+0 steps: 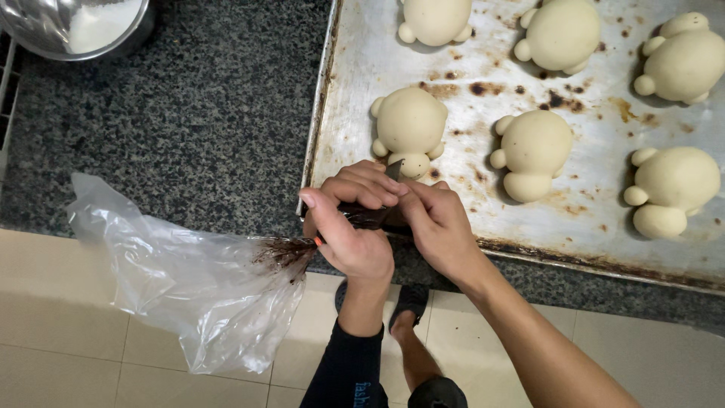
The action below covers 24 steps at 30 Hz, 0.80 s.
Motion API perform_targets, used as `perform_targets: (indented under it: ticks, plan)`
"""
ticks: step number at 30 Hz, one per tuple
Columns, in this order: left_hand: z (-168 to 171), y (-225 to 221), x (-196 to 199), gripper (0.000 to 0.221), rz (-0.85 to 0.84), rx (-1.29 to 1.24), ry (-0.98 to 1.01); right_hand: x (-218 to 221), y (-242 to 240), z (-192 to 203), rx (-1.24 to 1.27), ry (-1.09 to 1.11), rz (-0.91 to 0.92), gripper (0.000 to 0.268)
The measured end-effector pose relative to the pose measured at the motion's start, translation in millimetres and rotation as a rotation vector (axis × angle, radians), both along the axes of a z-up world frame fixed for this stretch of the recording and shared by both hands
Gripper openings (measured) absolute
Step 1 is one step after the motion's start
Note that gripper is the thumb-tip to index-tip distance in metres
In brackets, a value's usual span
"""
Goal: The person decorates turtle-shaped bread dough on a baking tray, first using a piping bag filled with dark chocolate to add eyes and smiles, and then using a second piping bag to swirl green icing onto the shells.
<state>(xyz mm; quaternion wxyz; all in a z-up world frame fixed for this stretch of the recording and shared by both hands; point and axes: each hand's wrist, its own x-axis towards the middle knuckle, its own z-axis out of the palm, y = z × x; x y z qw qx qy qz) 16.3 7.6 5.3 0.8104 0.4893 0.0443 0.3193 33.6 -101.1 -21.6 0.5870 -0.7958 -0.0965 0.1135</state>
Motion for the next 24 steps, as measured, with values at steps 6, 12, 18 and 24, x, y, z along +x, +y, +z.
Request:
perform_targets:
  ticks: [6, 12, 18, 24]
  plan:
    - [-0.7, 1.9, -1.8, 0.06, -0.001, -0.017, 0.012, -1.4, -0.6, -1.5, -0.057, -0.011, 0.0, 0.026]
    - [5.3, -1.4, -6.1, 0.06, 0.012, -0.048, -0.034, -3.6, -7.6, -4.6, 0.016, 0.014, -0.026, 0.031]
    - [7.5, -11.5, -3.4, 0.059, -0.059, 0.008, -0.023, -5.6, -16.8, -4.0, -0.009, -0.043, -0.055, 0.027]
    - [5.7, -15.8, -1.6, 0.06, -0.065, 0.079, 0.003, -4.2, -19.0, -2.7, 0.083, 0.055, -0.036, 0.028]
